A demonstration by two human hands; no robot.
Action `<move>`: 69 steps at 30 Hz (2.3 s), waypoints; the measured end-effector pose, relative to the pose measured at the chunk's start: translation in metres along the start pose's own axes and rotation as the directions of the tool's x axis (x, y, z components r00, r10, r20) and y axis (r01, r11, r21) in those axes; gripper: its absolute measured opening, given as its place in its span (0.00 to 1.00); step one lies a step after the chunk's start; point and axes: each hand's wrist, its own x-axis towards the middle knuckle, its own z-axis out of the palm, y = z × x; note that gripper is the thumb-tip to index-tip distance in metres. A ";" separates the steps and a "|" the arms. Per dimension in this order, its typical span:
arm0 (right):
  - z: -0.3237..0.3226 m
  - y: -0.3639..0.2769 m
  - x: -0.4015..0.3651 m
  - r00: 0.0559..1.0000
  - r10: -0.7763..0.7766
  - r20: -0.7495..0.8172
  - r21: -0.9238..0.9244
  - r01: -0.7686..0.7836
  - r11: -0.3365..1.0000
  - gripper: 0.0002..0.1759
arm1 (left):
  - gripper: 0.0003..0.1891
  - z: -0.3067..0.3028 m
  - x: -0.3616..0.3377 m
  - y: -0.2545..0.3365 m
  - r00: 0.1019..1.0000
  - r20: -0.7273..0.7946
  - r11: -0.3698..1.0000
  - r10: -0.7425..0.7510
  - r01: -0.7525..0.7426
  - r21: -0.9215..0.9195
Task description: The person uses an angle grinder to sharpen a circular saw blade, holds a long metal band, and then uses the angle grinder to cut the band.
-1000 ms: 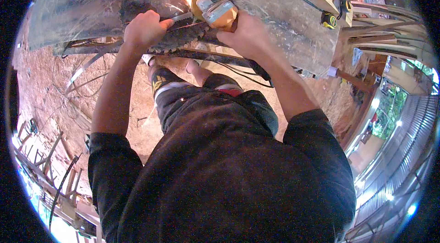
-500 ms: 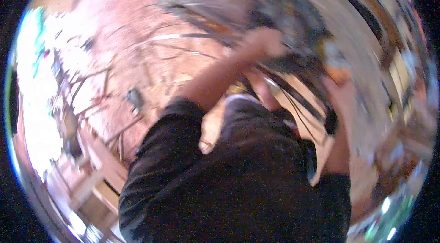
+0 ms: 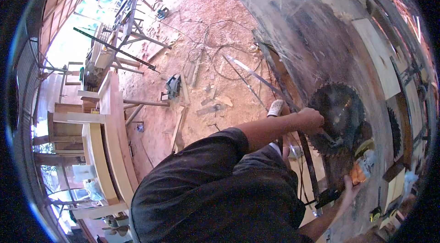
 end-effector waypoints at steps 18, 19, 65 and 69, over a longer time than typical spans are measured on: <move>0.041 -0.059 -0.016 0.993 0.121 0.013 -0.528 -0.096 0.844 0.34 | 0.37 0.009 0.030 0.028 0.996 -0.032 0.996 -0.085 0.085 -0.023; 0.045 -0.067 -0.020 0.991 0.135 -0.019 -0.541 -0.124 0.832 0.34 | 0.38 -0.005 0.021 0.041 0.990 -0.002 0.989 -0.141 0.141 -0.048; 0.081 -0.081 -0.023 0.995 0.068 0.075 -0.740 0.010 0.673 0.41 | 0.30 -0.016 0.037 0.048 0.993 0.072 0.994 -0.098 0.094 0.063; 0.085 -0.097 -0.022 0.983 0.181 -0.025 -0.769 -0.135 0.624 0.39 | 0.30 -0.014 0.043 0.043 0.991 0.099 0.995 -0.095 0.090 0.049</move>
